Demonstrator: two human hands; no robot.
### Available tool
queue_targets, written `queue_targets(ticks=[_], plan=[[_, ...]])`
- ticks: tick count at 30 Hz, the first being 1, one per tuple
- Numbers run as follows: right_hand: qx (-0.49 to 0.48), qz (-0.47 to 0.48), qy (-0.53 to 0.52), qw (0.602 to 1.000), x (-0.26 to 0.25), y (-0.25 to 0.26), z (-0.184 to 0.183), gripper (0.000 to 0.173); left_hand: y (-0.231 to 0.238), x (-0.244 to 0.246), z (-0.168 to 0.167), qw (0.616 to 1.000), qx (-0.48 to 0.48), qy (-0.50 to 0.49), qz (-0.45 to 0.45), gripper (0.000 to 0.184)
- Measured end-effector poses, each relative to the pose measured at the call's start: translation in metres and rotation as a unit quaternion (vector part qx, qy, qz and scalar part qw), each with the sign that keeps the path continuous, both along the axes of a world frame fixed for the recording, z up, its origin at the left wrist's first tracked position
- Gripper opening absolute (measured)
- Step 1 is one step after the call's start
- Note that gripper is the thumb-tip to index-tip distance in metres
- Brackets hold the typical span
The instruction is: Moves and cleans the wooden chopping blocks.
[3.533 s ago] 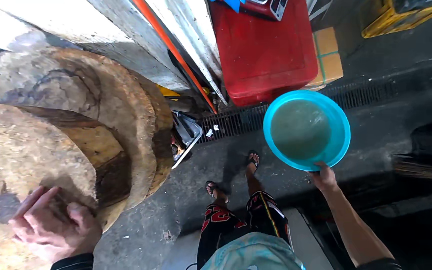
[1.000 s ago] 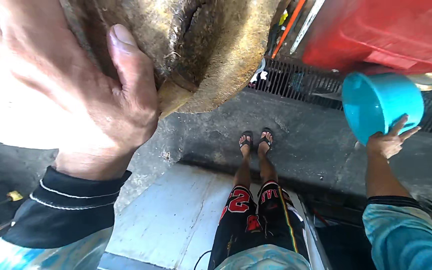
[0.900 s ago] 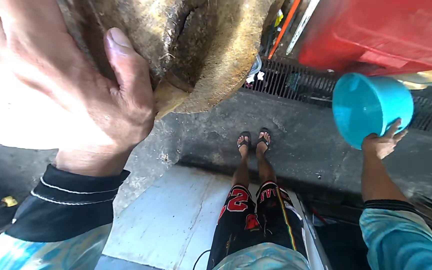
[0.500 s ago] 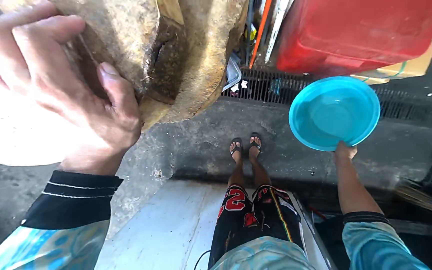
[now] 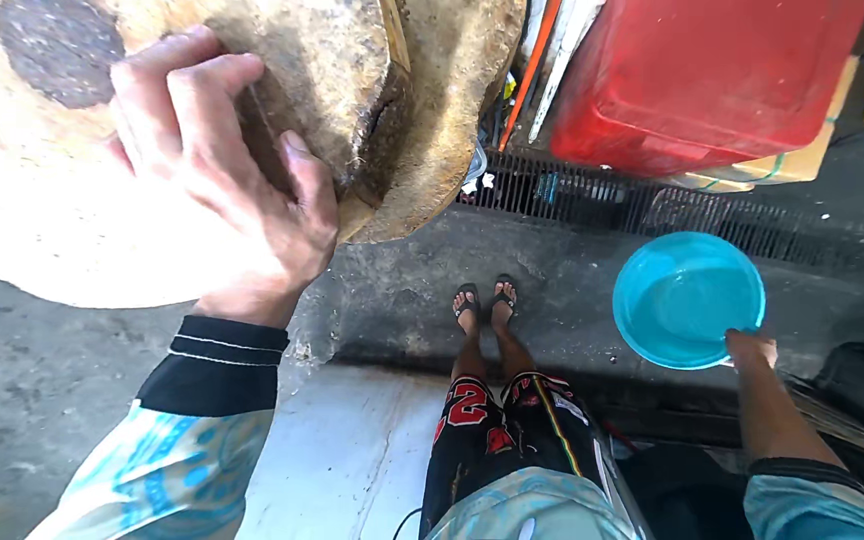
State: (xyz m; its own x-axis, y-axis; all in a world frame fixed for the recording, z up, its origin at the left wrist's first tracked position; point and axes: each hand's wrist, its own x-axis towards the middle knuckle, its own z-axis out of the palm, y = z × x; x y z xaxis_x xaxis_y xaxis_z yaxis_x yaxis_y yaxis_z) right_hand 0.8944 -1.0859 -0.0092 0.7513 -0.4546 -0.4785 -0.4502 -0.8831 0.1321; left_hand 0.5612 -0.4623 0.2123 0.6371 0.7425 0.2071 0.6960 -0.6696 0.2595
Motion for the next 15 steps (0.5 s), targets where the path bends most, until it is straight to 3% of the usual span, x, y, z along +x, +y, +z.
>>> queue_targets(ticks=[2, 6, 10, 12, 13, 14, 15], plan=[[0.101, -0.109, -0.038, 0.988, -0.001, -0.018, 0.013, 0.063, -0.001, 0.000, 0.000, 1.000, 0.007, 0.000, 0.006, 0.052], [0.318, -0.279, -0.121, 0.898, -0.001, -0.023, 0.044, 0.052, -0.002, 0.000, 0.000, 1.000, 0.018, 0.002, 0.013, 0.053], [0.450, -0.282, -0.145, 0.835, 0.015, 0.029, 0.077, 0.035, -0.002, -0.001, 0.000, 1.000, 0.026, 0.010, 0.006, 0.053], [0.515, -0.260, -0.144, 0.804, 0.035, 0.068, 0.084, 0.031, -0.009, 0.010, 0.011, 0.996, 0.037, 0.072, 0.022, 0.049], [0.547, -0.256, -0.144, 0.784, 0.048, 0.088, 0.082, 0.024, -0.022, 0.031, 0.027, 0.985, 0.006, 0.149, 0.082, 0.042], [0.580, -0.255, -0.141, 0.761, 0.062, 0.109, 0.079, 0.020, -0.036, 0.072, 0.048, 0.947, -0.100, 0.199, 0.232, 0.037], [0.604, -0.255, -0.143, 0.741, 0.074, 0.131, 0.075, 0.019, -0.022, 0.031, 0.026, 0.986, 0.011, 0.142, 0.081, 0.042]])
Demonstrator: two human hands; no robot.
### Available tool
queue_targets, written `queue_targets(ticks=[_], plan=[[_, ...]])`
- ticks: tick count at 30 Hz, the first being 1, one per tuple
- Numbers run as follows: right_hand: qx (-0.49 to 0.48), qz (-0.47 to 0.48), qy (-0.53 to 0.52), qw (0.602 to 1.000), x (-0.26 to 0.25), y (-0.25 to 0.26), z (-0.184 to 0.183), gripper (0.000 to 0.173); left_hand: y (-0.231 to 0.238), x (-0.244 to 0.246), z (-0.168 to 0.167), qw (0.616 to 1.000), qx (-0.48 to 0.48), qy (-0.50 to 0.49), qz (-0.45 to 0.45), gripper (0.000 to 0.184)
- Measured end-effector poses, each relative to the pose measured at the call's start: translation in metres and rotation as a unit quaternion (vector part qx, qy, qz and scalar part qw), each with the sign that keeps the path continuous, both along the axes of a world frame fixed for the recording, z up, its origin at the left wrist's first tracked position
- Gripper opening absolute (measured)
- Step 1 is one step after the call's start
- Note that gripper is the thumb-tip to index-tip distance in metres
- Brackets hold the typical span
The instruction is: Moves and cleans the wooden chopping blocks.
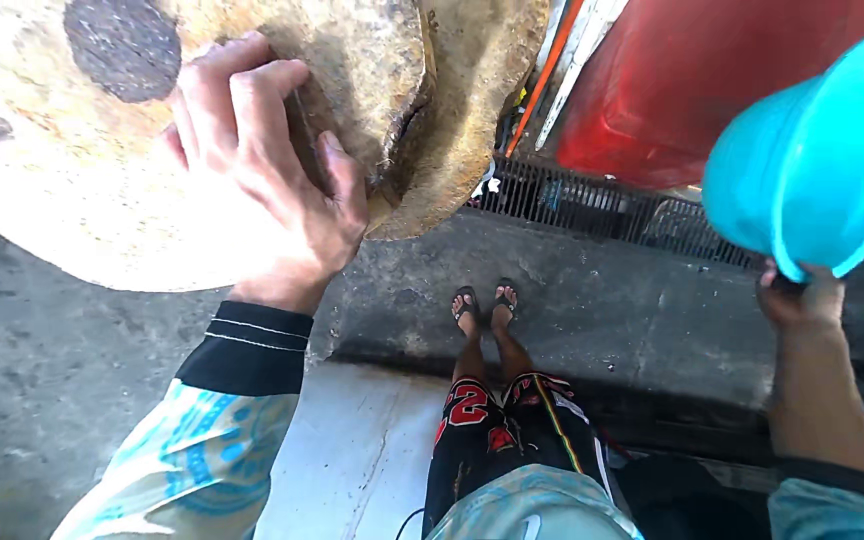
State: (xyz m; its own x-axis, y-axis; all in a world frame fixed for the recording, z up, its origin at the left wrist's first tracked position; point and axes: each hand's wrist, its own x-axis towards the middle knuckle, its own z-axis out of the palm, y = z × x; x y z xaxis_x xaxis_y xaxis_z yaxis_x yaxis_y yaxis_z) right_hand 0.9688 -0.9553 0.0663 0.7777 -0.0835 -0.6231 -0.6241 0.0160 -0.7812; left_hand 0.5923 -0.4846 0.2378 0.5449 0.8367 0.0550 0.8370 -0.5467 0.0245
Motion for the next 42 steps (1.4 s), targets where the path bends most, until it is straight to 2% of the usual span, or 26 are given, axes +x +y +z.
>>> queue_targets(ticks=[1, 3, 6, 9, 11, 15, 17, 20, 24, 27, 29, 31, 35, 42], plan=[[0.018, -0.006, -0.005, 1.000, 0.011, 0.021, -0.003, 0.020, 0.014, -0.021, -0.018, 0.994, 0.030, -0.081, -0.072, 0.048], [0.034, -0.017, -0.009, 0.999, 0.030, 0.055, -0.015, 0.021, 0.022, -0.031, -0.028, 0.985, 0.023, -0.146, -0.088, 0.052], [0.029, -0.034, -0.003, 0.999, 0.044, 0.098, -0.026, 0.027, 0.020, -0.029, -0.026, 0.985, 0.021, -0.152, -0.078, 0.051], [0.071, -0.048, -0.018, 0.996, 0.051, 0.128, -0.029, 0.033, 0.019, -0.028, -0.026, 0.986, 0.025, -0.149, -0.074, 0.050], [0.106, 0.006, -0.028, 0.994, 0.060, 0.136, -0.033, 0.036, 0.021, -0.029, -0.029, 0.985, 0.032, -0.154, -0.076, 0.050], [0.081, 0.164, -0.028, 0.983, 0.050, 0.152, -0.023, 0.063, 0.020, -0.028, -0.027, 0.985, 0.034, -0.152, -0.069, 0.050], [0.033, 0.233, -0.005, 0.972, 0.030, 0.157, -0.020, 0.063, 0.020, -0.028, -0.028, 0.985, 0.031, -0.155, -0.069, 0.049], [-0.035, 0.282, 0.065, 0.957, -0.001, 0.152, -0.038, 0.047, 0.020, -0.028, -0.027, 0.986, 0.025, -0.154, -0.066, 0.050], [-0.163, 0.447, 0.161, 0.865, -0.054, 0.092, -0.087, 0.051, 0.020, -0.027, -0.026, 0.986, 0.019, -0.156, -0.064, 0.050], [-0.274, 0.573, 0.209, 0.744, -0.113, 0.049, -0.100, 0.057, 0.019, -0.027, -0.025, 0.985, 0.018, -0.157, -0.063, 0.049], [-0.316, 0.631, 0.249, 0.663, -0.151, 0.022, -0.107, 0.057, 0.019, -0.027, -0.024, 0.985, 0.017, -0.157, -0.065, 0.048], [-0.318, 0.646, 0.295, 0.629, -0.181, 0.001, -0.107, 0.055, 0.019, -0.027, -0.024, 0.985, 0.018, -0.158, -0.068, 0.048], [-0.311, 0.628, 0.316, 0.640, -0.208, -0.015, -0.097, 0.052, 0.019, -0.027, -0.025, 0.984, 0.020, -0.163, -0.067, 0.046], [-0.318, 0.545, 0.221, 0.744, -0.176, 0.012, -0.076, 0.044, 0.019, -0.026, -0.021, 0.987, 0.000, -0.152, -0.055, 0.046]])
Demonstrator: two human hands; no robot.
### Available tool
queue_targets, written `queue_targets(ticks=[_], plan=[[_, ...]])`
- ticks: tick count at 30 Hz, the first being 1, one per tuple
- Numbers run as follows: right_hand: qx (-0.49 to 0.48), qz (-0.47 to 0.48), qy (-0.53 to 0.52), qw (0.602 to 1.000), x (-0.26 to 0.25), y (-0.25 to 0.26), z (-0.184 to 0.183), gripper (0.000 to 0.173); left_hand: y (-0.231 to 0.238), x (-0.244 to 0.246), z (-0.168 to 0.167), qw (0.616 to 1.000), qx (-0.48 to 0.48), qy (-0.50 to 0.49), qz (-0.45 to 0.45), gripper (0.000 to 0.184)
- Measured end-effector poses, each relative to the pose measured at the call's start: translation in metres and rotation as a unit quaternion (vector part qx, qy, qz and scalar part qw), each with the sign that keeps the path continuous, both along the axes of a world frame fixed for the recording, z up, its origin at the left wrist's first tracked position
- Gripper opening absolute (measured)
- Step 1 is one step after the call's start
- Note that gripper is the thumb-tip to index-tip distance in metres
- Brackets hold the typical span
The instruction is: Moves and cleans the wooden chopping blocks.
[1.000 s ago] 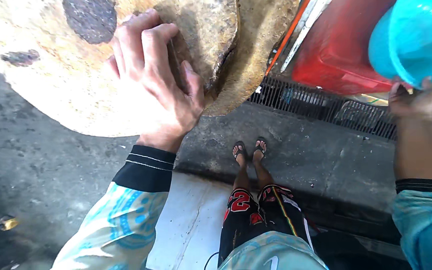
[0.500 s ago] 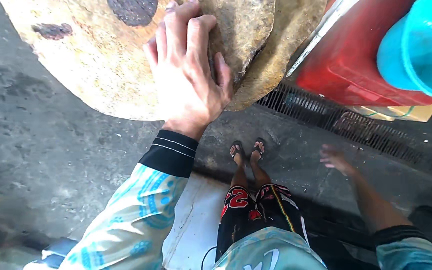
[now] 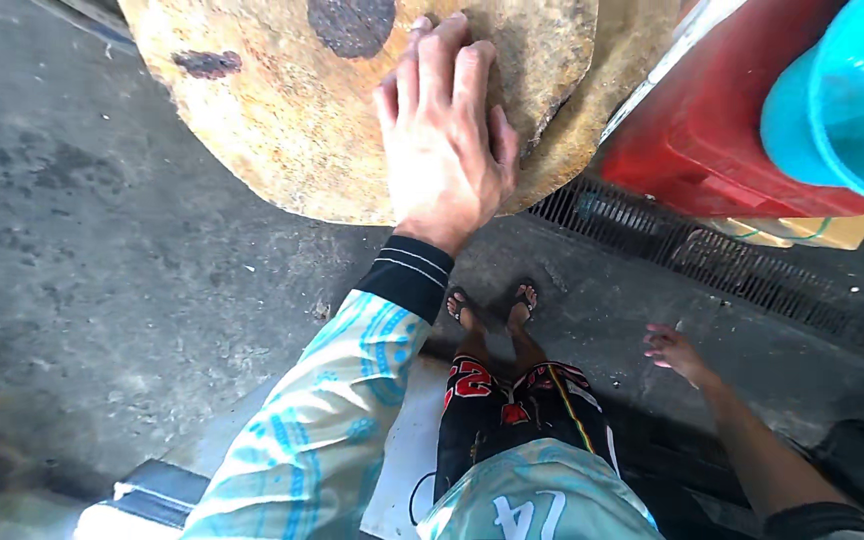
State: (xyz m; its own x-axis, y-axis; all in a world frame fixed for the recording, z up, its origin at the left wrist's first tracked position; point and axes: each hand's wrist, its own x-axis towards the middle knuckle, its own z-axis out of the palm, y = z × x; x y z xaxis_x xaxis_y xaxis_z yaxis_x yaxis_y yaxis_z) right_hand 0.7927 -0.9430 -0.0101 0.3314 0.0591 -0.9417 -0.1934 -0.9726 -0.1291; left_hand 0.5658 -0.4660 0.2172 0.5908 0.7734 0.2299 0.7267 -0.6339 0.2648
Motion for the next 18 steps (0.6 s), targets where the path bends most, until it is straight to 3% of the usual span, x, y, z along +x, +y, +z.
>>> queue_targets(ticks=[6, 12, 15, 18], plan=[[0.061, -0.031, -0.067, 0.995, -0.004, 0.048, 0.030, 0.040, 0.000, -0.001, 0.000, 1.000, -0.004, 0.000, -0.005, 0.046], [0.063, -0.041, -0.068, 0.995, -0.098, 0.065, 0.064, 0.042, 0.002, -0.003, 0.007, 0.999, -0.045, -0.023, 0.002, 0.063], [0.023, -0.062, -0.053, 0.996, -0.156, 0.053, 0.067, 0.041, 0.003, -0.006, 0.007, 0.994, -0.063, -0.091, -0.009, 0.063], [0.006, -0.080, -0.036, 0.996, -0.217, 0.040, 0.068, 0.040, -0.002, -0.030, 0.015, 0.958, -0.103, -0.263, -0.056, 0.051]])
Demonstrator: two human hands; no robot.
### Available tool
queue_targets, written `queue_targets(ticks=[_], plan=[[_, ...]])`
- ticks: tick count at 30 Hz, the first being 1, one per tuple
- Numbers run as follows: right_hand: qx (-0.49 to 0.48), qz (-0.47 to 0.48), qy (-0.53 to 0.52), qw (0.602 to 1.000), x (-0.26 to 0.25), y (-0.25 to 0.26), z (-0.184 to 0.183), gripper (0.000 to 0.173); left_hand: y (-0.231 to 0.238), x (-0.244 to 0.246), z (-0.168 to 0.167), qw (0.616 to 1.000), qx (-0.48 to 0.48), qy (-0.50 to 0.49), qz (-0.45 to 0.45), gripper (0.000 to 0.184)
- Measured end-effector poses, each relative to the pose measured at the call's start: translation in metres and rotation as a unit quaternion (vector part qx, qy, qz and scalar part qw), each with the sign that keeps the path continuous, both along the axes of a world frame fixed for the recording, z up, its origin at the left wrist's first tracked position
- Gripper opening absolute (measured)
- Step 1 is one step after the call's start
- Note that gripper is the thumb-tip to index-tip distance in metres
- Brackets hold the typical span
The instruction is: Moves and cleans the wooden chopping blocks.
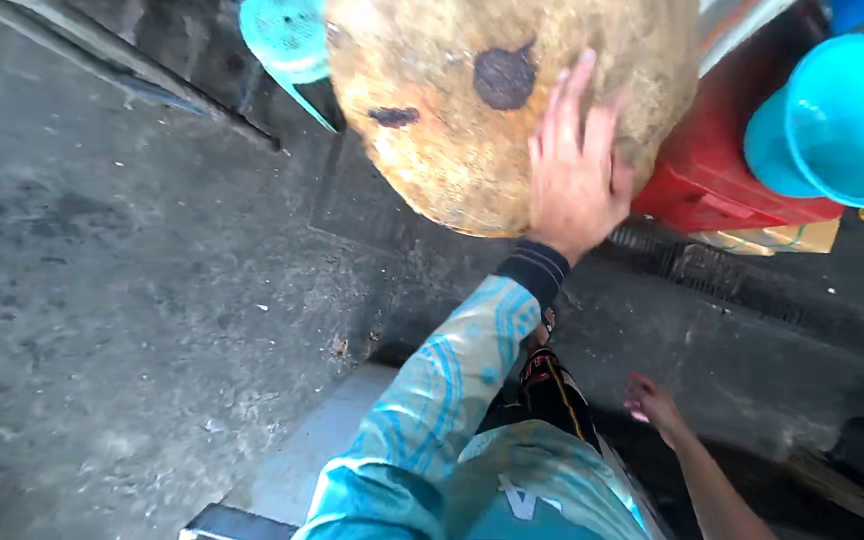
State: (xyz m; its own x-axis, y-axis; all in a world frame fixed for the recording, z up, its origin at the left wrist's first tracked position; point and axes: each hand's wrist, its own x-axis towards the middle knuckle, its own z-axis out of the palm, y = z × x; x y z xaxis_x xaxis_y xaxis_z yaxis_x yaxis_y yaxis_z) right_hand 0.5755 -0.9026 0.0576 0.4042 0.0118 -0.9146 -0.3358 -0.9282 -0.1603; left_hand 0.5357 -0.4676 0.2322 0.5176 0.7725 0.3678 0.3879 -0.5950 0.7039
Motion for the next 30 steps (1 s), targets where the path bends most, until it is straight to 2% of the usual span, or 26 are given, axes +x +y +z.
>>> queue_targets(ticks=[2, 5, 6, 8, 10, 11, 14, 16, 19, 21, 25, 27, 30], plan=[[0.009, -0.018, 0.000, 1.000, -0.029, -0.004, 0.007, 0.041, -0.020, -0.042, 0.008, 0.991, -0.076, -0.111, -0.023, 0.045], [0.041, -0.066, -0.014, 0.997, -0.050, -0.005, 0.012, 0.040, -0.068, -0.117, -0.011, 0.951, -0.229, -0.204, 0.037, 0.040], [0.056, -0.079, -0.031, 0.995, -0.049, 0.001, 0.015, 0.040, -0.079, -0.139, -0.020, 0.925, -0.310, -0.204, 0.082, 0.043], [0.091, -0.100, -0.086, 0.987, -0.035, 0.022, 0.023, 0.038, -0.074, -0.172, -0.042, 0.844, -0.476, -0.173, 0.177, 0.055], [0.144, -0.098, -0.175, 0.969, -0.002, 0.058, 0.041, 0.038, -0.047, -0.189, -0.058, 0.770, -0.572, -0.172, 0.224, 0.063], [0.177, -0.083, -0.230, 0.953, 0.020, 0.081, 0.054, 0.037, -0.029, -0.192, -0.059, 0.748, -0.598, -0.182, 0.224, 0.064], [0.284, -0.032, -0.368, 0.885, 0.094, 0.159, 0.097, 0.040, 0.024, -0.189, -0.049, 0.728, -0.631, -0.210, 0.168, 0.064], [0.346, -0.009, -0.434, 0.832, 0.133, 0.219, 0.131, 0.043, 0.042, -0.185, -0.044, 0.710, -0.657, -0.211, 0.141, 0.065], [0.447, 0.002, -0.419, 0.790, 0.172, 0.320, 0.172, 0.045, 0.050, -0.186, -0.033, 0.669, -0.704, -0.204, 0.123, 0.064], [0.505, 0.024, -0.360, 0.785, 0.184, 0.379, 0.180, 0.049, 0.053, -0.191, -0.029, 0.646, -0.733, -0.190, 0.095, 0.067], [0.575, 0.068, -0.276, 0.767, 0.184, 0.468, 0.180, 0.047, 0.063, -0.192, -0.025, 0.632, -0.753, -0.173, 0.064, 0.069], [0.566, 0.119, -0.285, 0.765, 0.181, 0.489, 0.177, 0.048, 0.071, -0.196, -0.028, 0.629, -0.758, -0.167, 0.039, 0.069], [0.517, 0.161, -0.272, 0.796, 0.168, 0.490, 0.186, 0.055, 0.085, -0.207, -0.036, 0.657, -0.746, -0.108, -0.016, 0.069]])
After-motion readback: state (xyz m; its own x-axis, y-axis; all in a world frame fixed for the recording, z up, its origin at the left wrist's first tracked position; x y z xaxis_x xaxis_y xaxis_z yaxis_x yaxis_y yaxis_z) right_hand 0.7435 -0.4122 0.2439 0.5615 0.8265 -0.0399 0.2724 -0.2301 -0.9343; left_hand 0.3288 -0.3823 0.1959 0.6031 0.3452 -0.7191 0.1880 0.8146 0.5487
